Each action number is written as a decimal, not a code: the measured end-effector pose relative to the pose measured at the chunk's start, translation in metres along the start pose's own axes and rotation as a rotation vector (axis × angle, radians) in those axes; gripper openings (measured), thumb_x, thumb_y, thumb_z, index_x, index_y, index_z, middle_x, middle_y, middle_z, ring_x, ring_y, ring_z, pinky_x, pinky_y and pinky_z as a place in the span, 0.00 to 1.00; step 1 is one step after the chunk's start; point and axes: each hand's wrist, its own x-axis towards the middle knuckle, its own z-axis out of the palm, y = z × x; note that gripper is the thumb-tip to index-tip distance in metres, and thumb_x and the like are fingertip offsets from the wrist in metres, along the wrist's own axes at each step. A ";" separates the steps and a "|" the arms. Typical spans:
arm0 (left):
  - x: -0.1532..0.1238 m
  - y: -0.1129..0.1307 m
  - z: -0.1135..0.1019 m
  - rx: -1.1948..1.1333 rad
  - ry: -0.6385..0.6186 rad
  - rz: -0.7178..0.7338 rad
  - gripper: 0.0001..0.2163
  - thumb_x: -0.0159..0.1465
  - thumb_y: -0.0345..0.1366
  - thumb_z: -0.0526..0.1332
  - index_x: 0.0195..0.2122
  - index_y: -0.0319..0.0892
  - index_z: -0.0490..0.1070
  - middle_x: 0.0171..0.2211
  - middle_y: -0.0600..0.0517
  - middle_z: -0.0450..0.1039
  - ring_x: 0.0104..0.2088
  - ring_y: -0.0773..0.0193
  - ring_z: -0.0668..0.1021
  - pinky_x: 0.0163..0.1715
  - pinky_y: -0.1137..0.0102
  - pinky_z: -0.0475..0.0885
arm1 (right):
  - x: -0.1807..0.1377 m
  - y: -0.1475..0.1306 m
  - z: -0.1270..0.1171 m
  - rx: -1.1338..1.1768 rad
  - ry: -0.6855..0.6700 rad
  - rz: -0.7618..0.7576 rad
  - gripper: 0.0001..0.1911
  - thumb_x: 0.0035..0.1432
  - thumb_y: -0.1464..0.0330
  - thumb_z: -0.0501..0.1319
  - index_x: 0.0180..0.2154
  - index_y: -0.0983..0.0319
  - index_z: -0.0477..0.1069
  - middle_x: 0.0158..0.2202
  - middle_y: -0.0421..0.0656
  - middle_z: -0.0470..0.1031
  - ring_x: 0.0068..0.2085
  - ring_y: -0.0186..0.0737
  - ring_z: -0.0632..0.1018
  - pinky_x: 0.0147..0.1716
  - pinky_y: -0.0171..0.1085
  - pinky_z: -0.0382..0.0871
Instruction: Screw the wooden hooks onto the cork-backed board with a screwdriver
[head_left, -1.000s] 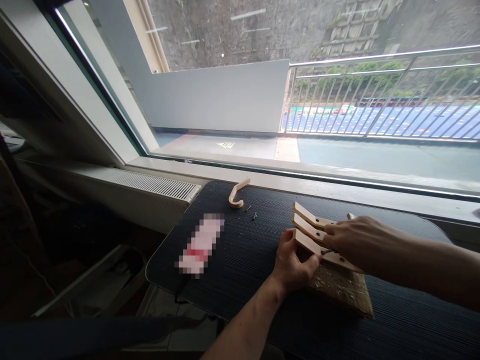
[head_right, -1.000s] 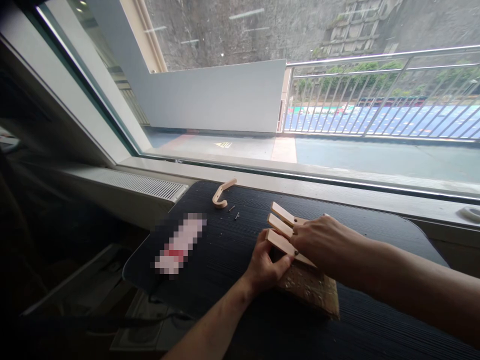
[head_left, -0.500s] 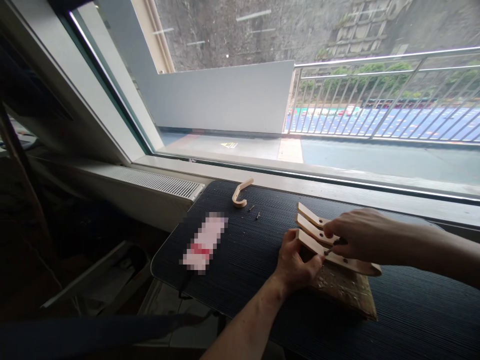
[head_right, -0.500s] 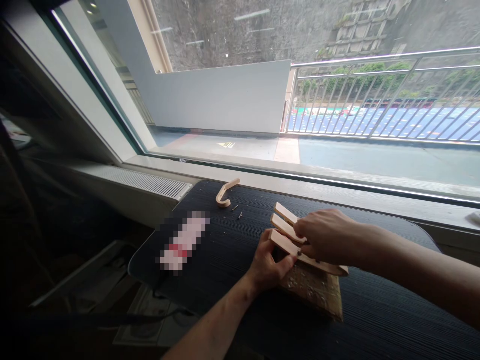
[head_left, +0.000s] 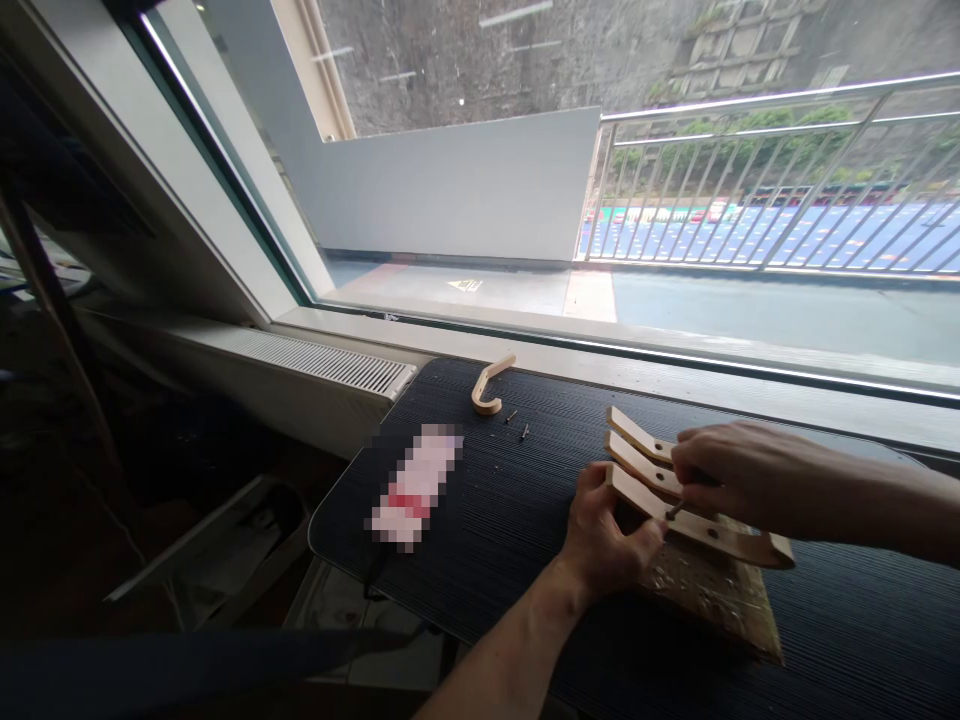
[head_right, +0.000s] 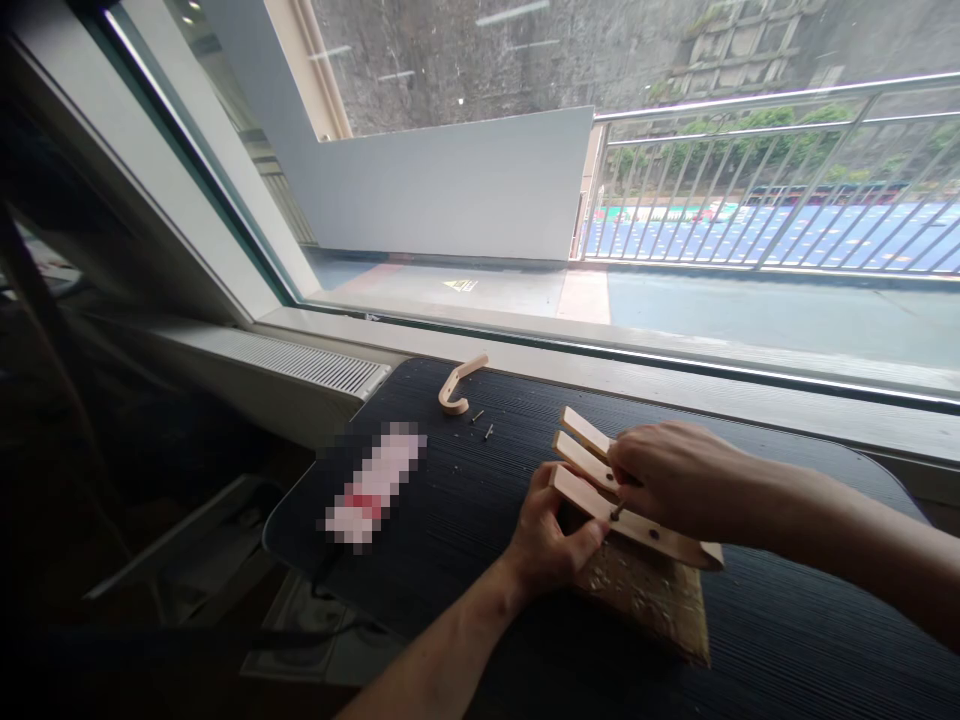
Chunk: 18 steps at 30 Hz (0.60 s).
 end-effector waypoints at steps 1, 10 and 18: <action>0.000 0.000 0.000 0.003 0.001 -0.001 0.12 0.50 0.29 0.66 0.37 0.42 0.72 0.43 0.50 0.65 0.46 0.61 0.70 0.49 0.69 0.68 | 0.000 0.000 -0.002 0.012 -0.034 0.055 0.11 0.55 0.68 0.53 0.26 0.62 0.72 0.24 0.43 0.73 0.25 0.37 0.71 0.24 0.34 0.56; -0.001 0.002 -0.001 0.004 -0.008 -0.006 0.12 0.51 0.29 0.65 0.38 0.43 0.72 0.44 0.50 0.65 0.47 0.60 0.70 0.50 0.68 0.68 | -0.014 -0.014 -0.017 -0.100 -0.030 -0.004 0.10 0.49 0.76 0.58 0.33 0.61 0.74 0.28 0.46 0.75 0.29 0.41 0.75 0.25 0.37 0.54; 0.000 0.002 -0.001 0.024 -0.023 -0.013 0.12 0.51 0.29 0.65 0.38 0.42 0.72 0.44 0.49 0.65 0.48 0.59 0.70 0.51 0.68 0.68 | -0.008 -0.013 0.005 -0.086 0.040 -0.162 0.13 0.51 0.78 0.53 0.33 0.60 0.73 0.29 0.46 0.75 0.30 0.43 0.75 0.26 0.37 0.57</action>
